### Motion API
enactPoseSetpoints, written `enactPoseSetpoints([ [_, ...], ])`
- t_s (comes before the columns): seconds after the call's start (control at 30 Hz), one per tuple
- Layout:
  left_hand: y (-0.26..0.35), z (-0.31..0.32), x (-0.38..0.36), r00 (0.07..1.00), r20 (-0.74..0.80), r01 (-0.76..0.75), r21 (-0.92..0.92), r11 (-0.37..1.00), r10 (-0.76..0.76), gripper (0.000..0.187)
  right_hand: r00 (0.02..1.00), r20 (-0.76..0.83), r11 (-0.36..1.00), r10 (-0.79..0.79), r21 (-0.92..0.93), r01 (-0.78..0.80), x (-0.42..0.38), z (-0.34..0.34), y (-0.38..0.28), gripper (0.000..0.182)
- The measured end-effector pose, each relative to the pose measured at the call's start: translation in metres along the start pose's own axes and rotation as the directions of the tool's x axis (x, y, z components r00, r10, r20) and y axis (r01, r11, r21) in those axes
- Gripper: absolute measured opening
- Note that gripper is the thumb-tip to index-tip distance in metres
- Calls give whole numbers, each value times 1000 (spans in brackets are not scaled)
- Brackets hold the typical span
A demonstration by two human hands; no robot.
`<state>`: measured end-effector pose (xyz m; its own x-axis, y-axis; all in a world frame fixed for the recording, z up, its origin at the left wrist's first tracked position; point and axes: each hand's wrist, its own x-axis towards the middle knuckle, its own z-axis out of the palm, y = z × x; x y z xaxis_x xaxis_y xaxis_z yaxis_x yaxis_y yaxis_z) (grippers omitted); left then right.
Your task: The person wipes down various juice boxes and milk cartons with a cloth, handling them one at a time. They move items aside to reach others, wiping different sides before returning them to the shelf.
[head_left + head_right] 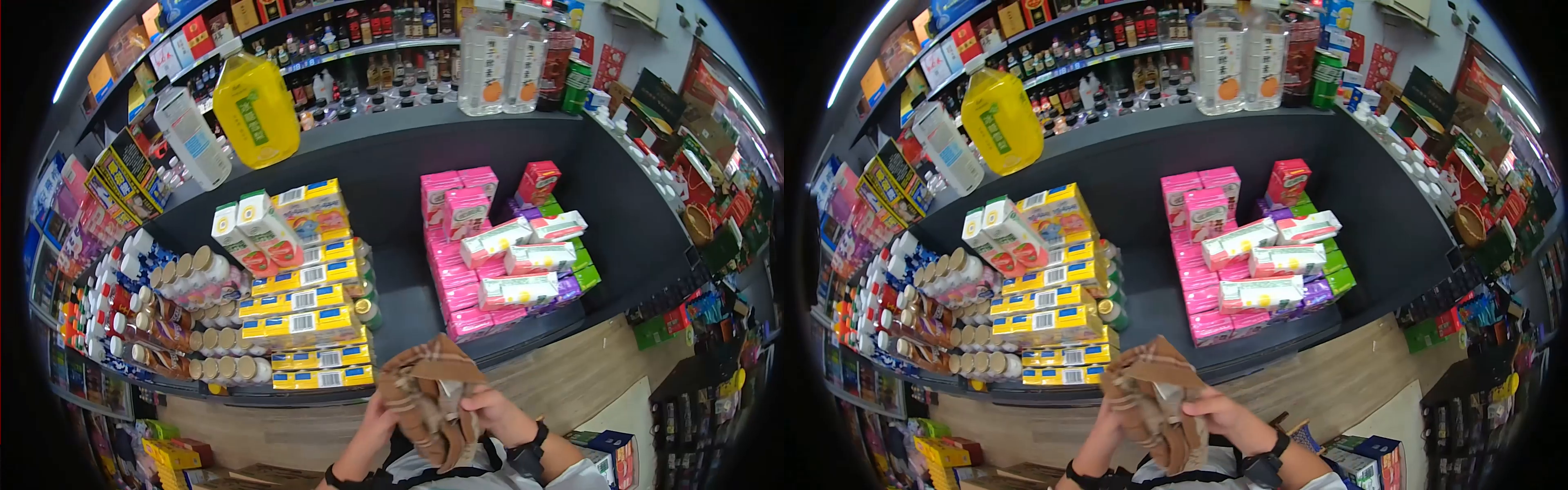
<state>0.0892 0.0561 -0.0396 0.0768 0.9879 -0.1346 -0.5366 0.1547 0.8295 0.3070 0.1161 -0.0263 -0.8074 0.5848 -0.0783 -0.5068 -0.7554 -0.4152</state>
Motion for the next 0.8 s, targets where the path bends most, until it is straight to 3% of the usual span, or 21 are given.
enactPoseSetpoints([
  [0.07, -27, -5, 52, 977, 56, 206, -47, 977, -204, 70, 983, -163, 989, 80, -106, -98, 8, 8, 8, 53],
  [0.1, -18, 14, 59, 976, 156, 155, -10, 988, -152, 73, 976, -194, 954, 101, -260, -150, 13, 8, 10, 47],
  [0.13, -19, 19, 57, 977, 176, 135, -95, 986, -117, 75, 954, -300, 888, -16, -443, -125, 14, 26, 3, 46],
  [0.17, -20, 23, 54, 977, 195, 118, -180, 977, -82, 77, 938, -263, 704, -226, -710, -29, 14, 38, -6, 38],
  [0.2, -21, 27, 51, 976, 215, 104, -264, 959, -47, 78, 897, -161, 435, -412, -900, 38, 13, 45, -14, 31],
  [0.23, -45, 4, 35, 979, 204, 65, -379, 923, 15, 75, 877, -181, 310, -445, -950, -39, 9, 47, -19, 27],
  [0.27, -30, 23, 29, 989, 149, 21, -279, 960, 21, 72, 855, -196, 180, -480, -976, -123, 4, 48, -24, 24],
  [0.3, -16, 41, 23, 995, 93, -11, -170, 985, 27, 69, 832, -203, 48, -516, -977, -208, 1, 48, -29, 23],
  [0.33, -2, 60, 17, 999, 38, -31, -58, 998, 33, 66, 815, -61, -115, -576, -981, -154, 0, 47, -33, 23],
  [0.4, -4, 67, 14, 985, -173, 51, 353, 934, 11, 62, 754, 240, -436, -611, -898, -68, -1, 43, -40, 24],
  [0.43, -8, 71, 15, 950, -311, 78, 283, 956, 15, 54, 706, 339, -521, -622, -852, -51, 0, 42, -50, 20],
  [0.5, -1, 69, 14, 947, -313, 37, -114, 993, -71, 51, 598, 439, -589, -671, -805, -70, 0, 31, -83, 22],
  [0.57, -2, 40, 10, 965, -219, 30, -446, 895, -142, 55, 673, 429, -748, -603, -597, -289, -7, 29, -122, 51],
  [0.6, 1, 35, 10, 972, -206, -21, -553, 833, -113, 62, 703, 437, -777, -561, -570, -265, -7, 32, -140, 53],
  [0.67, 12, 34, 10, 999, 20, -29, -553, 833, 48, 64, 784, 456, -854, -422, -490, -174, 1, 14, -157, 56],
  [0.77, 21, 45, 21, 974, -27, -193, -617, 763, 225, 68, 886, 310, -846, -344, -512, -149, 9, 8, -163, 61],
  [0.8, 22, 49, 24, 970, -36, -211, -615, 759, 241, 70, 876, 362, -869, -318, -482, -117, 9, 8, -164, 62],
])
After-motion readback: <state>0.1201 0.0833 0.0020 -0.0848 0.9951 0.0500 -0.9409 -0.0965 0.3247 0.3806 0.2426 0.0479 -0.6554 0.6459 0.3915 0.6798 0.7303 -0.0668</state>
